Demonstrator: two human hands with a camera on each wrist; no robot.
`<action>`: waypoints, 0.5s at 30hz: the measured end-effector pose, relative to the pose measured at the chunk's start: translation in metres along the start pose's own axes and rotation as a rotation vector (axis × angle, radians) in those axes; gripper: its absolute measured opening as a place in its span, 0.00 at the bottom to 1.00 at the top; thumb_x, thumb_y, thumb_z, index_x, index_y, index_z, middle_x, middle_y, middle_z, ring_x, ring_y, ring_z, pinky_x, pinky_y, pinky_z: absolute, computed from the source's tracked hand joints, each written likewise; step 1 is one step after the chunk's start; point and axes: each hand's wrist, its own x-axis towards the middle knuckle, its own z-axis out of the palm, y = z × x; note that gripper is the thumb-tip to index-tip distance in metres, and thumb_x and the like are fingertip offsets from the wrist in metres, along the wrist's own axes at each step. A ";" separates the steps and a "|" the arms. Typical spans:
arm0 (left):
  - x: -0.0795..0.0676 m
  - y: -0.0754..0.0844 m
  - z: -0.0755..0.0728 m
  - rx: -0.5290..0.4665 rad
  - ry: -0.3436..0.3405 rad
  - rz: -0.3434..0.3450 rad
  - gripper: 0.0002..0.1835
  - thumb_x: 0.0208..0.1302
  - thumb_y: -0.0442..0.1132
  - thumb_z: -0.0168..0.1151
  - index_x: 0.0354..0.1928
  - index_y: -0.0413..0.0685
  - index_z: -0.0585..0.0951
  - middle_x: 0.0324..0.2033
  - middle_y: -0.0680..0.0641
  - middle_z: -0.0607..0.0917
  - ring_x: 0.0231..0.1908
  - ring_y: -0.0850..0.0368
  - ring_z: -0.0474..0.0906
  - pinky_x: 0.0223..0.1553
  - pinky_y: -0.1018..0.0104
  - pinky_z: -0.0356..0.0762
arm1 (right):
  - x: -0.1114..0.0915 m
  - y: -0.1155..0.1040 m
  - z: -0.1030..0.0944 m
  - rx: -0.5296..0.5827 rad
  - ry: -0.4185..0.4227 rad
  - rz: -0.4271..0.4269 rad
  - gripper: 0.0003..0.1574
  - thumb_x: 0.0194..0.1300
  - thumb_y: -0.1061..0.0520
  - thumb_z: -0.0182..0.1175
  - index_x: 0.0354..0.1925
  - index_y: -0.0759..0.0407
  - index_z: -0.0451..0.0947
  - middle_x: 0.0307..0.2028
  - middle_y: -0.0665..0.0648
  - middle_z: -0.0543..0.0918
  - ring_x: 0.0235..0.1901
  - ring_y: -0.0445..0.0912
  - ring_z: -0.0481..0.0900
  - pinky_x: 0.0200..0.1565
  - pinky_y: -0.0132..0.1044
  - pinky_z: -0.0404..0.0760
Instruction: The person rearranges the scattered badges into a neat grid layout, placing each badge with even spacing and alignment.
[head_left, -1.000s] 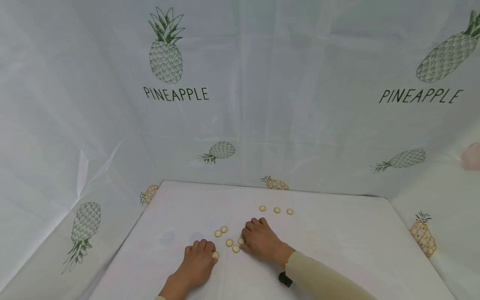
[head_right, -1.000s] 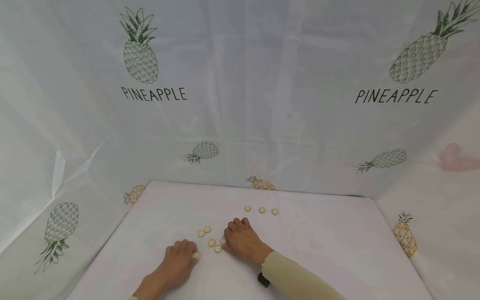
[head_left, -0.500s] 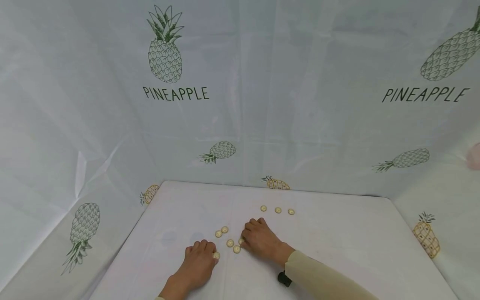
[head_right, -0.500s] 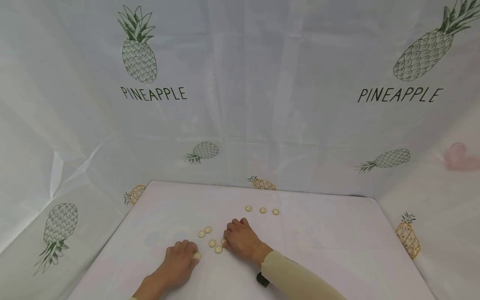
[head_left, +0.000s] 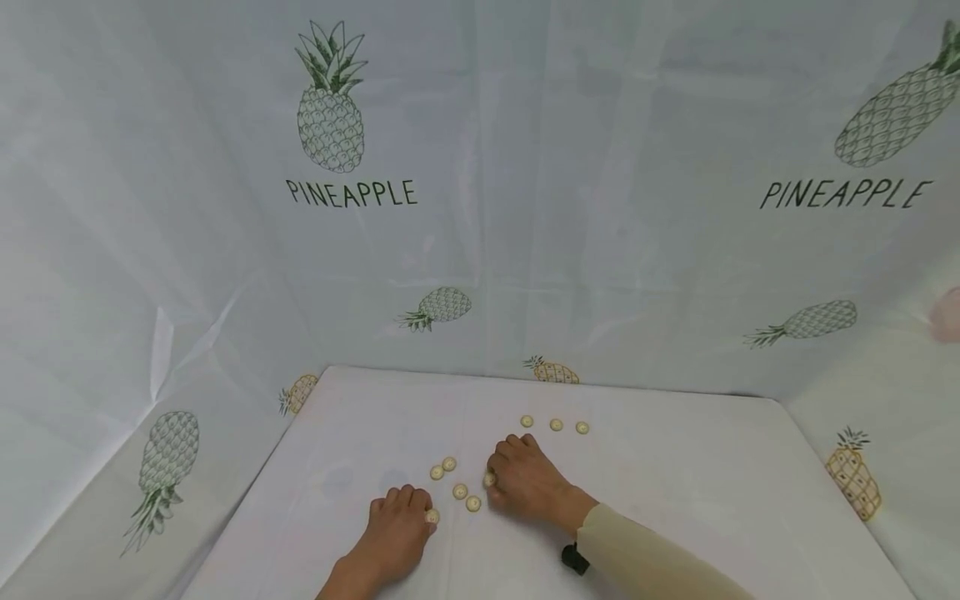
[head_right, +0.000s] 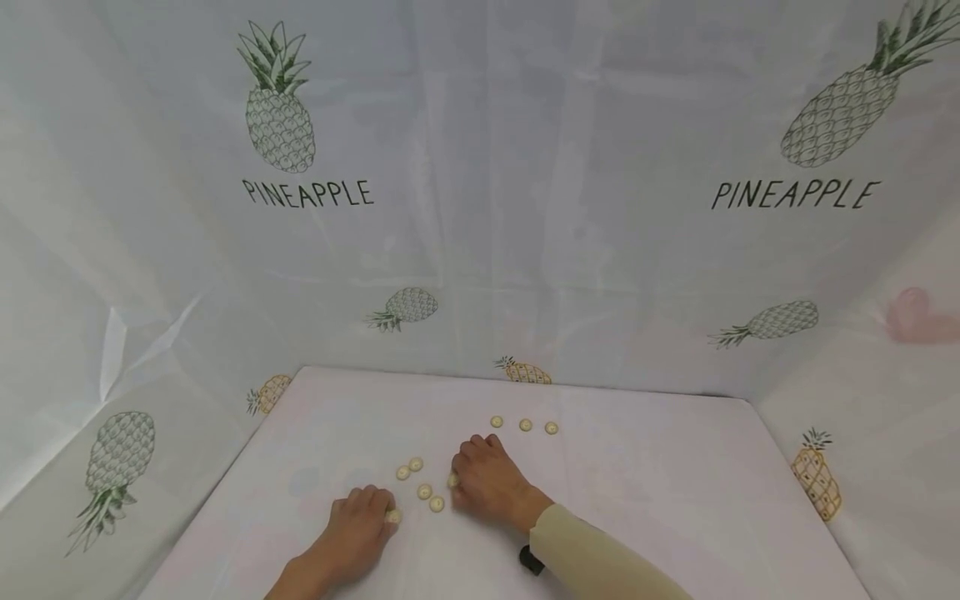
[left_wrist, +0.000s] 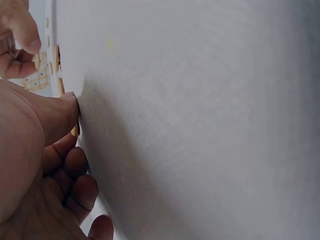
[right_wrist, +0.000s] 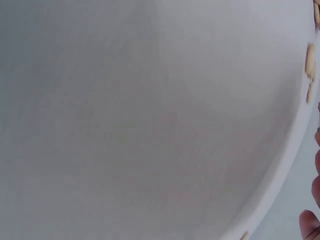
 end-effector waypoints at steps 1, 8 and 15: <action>0.000 0.000 0.000 -0.001 -0.004 -0.002 0.13 0.71 0.48 0.69 0.46 0.50 0.78 0.39 0.52 0.76 0.40 0.54 0.68 0.47 0.45 0.70 | -0.002 0.003 -0.001 -0.011 0.017 -0.003 0.12 0.65 0.44 0.68 0.40 0.49 0.84 0.37 0.45 0.80 0.40 0.43 0.71 0.49 0.41 0.71; 0.002 0.000 0.003 0.018 -0.009 -0.006 0.13 0.71 0.48 0.68 0.46 0.50 0.77 0.40 0.51 0.76 0.40 0.54 0.67 0.47 0.44 0.70 | -0.015 0.019 -0.007 -0.058 0.110 0.016 0.13 0.62 0.45 0.71 0.38 0.50 0.83 0.37 0.47 0.80 0.41 0.44 0.72 0.48 0.42 0.71; 0.001 -0.001 0.004 -0.001 0.003 -0.006 0.12 0.71 0.46 0.69 0.44 0.50 0.77 0.37 0.53 0.74 0.38 0.55 0.66 0.44 0.48 0.69 | -0.034 0.036 -0.011 -0.011 0.141 0.090 0.11 0.60 0.48 0.71 0.37 0.51 0.83 0.36 0.47 0.79 0.40 0.44 0.71 0.48 0.43 0.69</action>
